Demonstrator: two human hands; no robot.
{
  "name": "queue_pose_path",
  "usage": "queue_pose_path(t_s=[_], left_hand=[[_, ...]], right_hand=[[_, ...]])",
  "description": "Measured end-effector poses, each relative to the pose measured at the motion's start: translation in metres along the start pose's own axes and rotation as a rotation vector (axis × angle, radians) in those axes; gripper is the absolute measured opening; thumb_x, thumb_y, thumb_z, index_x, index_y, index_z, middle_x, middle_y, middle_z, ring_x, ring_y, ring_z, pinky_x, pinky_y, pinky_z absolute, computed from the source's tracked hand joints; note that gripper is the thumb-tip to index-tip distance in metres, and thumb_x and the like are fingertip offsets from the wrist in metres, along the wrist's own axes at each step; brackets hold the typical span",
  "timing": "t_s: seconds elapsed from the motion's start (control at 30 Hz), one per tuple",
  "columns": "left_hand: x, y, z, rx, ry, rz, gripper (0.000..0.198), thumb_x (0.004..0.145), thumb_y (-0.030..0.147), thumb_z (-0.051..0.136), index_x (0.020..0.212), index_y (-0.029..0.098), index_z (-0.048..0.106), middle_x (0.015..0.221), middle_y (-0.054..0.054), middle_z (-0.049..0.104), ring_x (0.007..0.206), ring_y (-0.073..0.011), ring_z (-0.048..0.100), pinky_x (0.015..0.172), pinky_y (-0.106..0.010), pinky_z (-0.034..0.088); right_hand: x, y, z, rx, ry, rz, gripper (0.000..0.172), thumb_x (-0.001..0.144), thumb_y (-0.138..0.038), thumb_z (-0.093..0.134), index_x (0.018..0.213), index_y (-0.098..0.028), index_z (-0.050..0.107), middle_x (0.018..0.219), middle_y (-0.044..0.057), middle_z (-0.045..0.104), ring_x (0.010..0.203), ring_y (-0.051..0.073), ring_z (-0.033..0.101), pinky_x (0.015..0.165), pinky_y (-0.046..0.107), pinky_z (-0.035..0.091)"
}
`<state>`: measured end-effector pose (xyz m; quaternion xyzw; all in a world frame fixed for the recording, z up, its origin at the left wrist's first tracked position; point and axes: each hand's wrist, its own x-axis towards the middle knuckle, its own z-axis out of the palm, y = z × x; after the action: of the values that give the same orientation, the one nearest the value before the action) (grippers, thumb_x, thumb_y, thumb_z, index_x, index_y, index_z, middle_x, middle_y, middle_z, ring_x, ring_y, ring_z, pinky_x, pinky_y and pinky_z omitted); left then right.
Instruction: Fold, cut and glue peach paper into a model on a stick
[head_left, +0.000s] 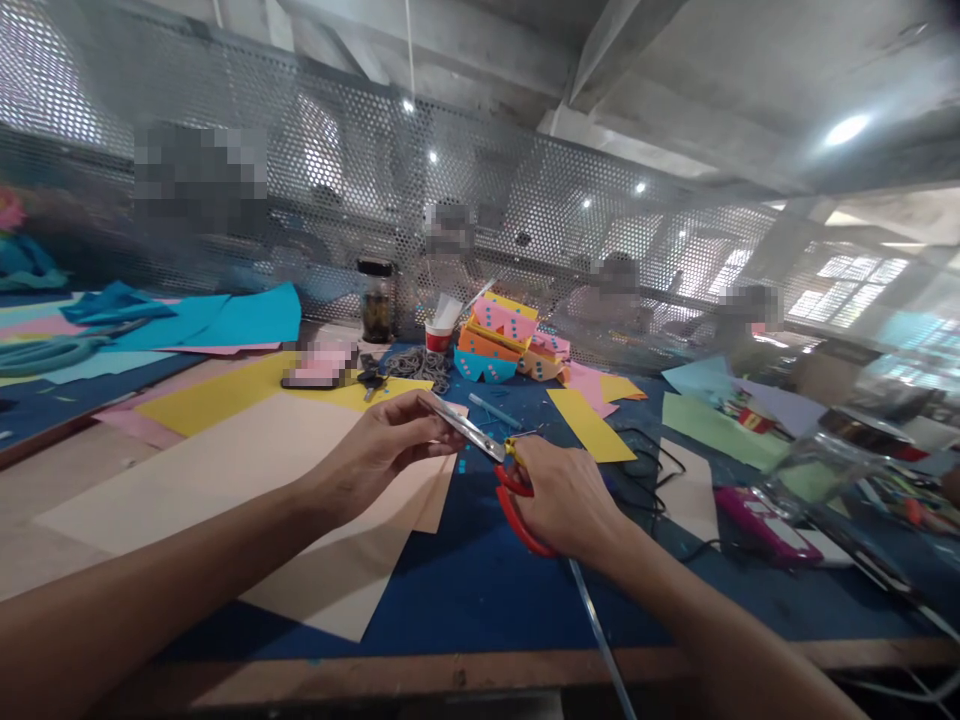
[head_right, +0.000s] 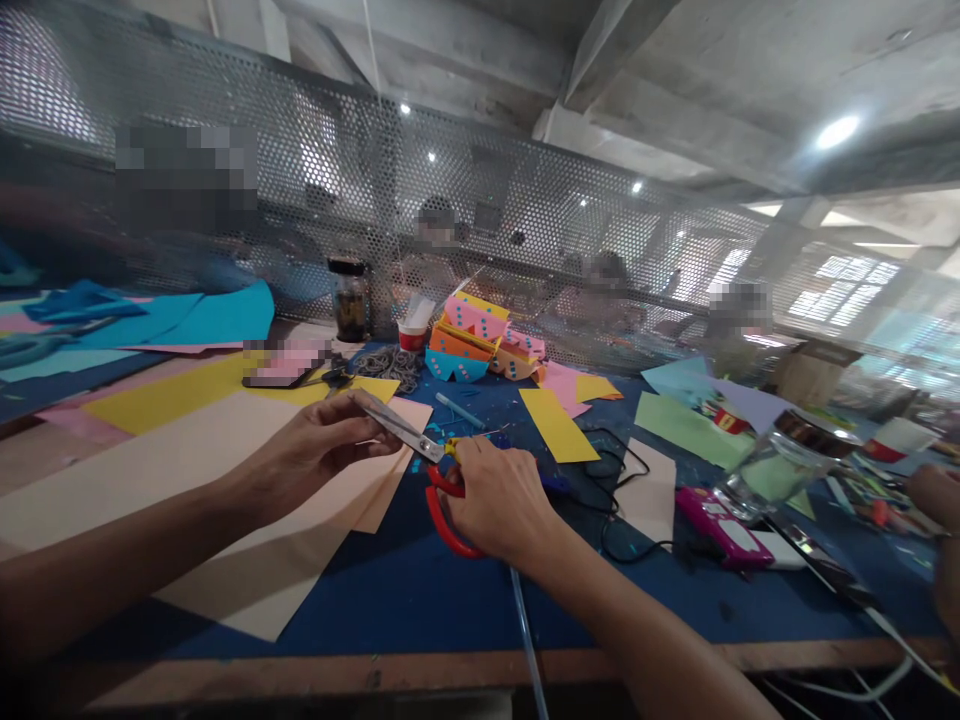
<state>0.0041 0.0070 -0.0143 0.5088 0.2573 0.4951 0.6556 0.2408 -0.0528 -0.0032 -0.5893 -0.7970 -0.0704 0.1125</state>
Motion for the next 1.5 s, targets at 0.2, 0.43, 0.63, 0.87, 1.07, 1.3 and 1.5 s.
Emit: queue_pose_path(t_s=[0.2, 0.43, 0.63, 0.87, 1.07, 1.3, 1.5], left_hand=[[0.0018, 0.0, -0.0002, -0.005, -0.006, 0.0, 0.02, 0.075, 0.03, 0.096, 0.085, 0.021, 0.081, 0.088, -0.002, 0.08, 0.084, -0.0161, 0.075, 0.089, -0.029, 0.063], [0.0015, 0.0003, -0.0006, -0.037, -0.009, -0.017, 0.021, 0.077, 0.03, 0.096, 0.087, 0.02, 0.081, 0.089, -0.001, 0.08, 0.084, -0.0148, 0.075, 0.089, -0.028, 0.063], [0.0021, -0.0013, -0.0017, -0.043, -0.005, -0.013, 0.025, 0.074, 0.033, 0.098, 0.088, 0.02, 0.082, 0.089, -0.002, 0.081, 0.085, -0.0159, 0.076, 0.09, -0.03, 0.064], [0.0017, -0.002, -0.0028, -0.037, -0.024, -0.01, 0.026, 0.075, 0.033, 0.097, 0.092, 0.021, 0.081, 0.09, -0.001, 0.082, 0.085, -0.0145, 0.076, 0.09, -0.027, 0.063], [0.0023, -0.0019, -0.0021, -0.042, -0.026, -0.008, 0.023, 0.075, 0.03, 0.097, 0.087, 0.021, 0.08, 0.09, 0.0, 0.081, 0.084, -0.0143, 0.076, 0.089, -0.027, 0.064], [0.0011, -0.0001, -0.0014, -0.036, -0.022, -0.009, 0.023, 0.074, 0.032, 0.098, 0.086, 0.021, 0.081, 0.088, 0.0, 0.081, 0.083, -0.0145, 0.077, 0.088, -0.027, 0.064], [0.0023, -0.0015, -0.002, -0.03, -0.029, -0.005, 0.021, 0.075, 0.03, 0.097, 0.085, 0.022, 0.081, 0.086, 0.001, 0.081, 0.082, -0.0132, 0.077, 0.087, -0.024, 0.063]], right_hand=[[0.0021, 0.0026, 0.0014, 0.012, -0.011, -0.002, 0.012, 0.098, -0.031, 0.061, 0.096, -0.021, 0.066, 0.095, 0.006, 0.076, 0.084, 0.023, 0.07, 0.065, 0.033, 0.023], [0.0049, 0.0016, 0.0062, 0.111, -0.073, -0.007, 0.007, 0.098, -0.027, 0.059, 0.098, -0.021, 0.062, 0.095, 0.004, 0.074, 0.081, 0.02, 0.067, 0.065, 0.031, 0.025], [0.0033, 0.0021, 0.0042, 0.061, -0.019, -0.002, 0.013, 0.096, -0.031, 0.059, 0.105, -0.022, 0.06, 0.107, 0.006, 0.072, 0.082, 0.022, 0.067, 0.063, 0.032, 0.021], [0.0034, -0.002, 0.0015, -0.009, -0.018, 0.014, 0.017, 0.097, -0.037, 0.062, 0.104, -0.021, 0.06, 0.112, 0.007, 0.071, 0.082, 0.021, 0.067, 0.063, 0.032, 0.023], [0.0025, -0.0005, 0.0024, -0.009, -0.004, 0.011, 0.017, 0.097, -0.037, 0.061, 0.103, -0.022, 0.062, 0.106, 0.006, 0.071, 0.082, 0.022, 0.068, 0.063, 0.033, 0.02], [0.0022, 0.001, 0.0041, 0.014, 0.016, -0.009, 0.015, 0.098, -0.035, 0.058, 0.1, -0.021, 0.064, 0.1, 0.006, 0.072, 0.08, 0.022, 0.068, 0.063, 0.033, 0.019], [0.0022, 0.0003, 0.0036, -0.016, 0.018, 0.007, 0.016, 0.099, -0.035, 0.057, 0.099, -0.021, 0.064, 0.098, 0.005, 0.073, 0.08, 0.021, 0.068, 0.062, 0.033, 0.018]])
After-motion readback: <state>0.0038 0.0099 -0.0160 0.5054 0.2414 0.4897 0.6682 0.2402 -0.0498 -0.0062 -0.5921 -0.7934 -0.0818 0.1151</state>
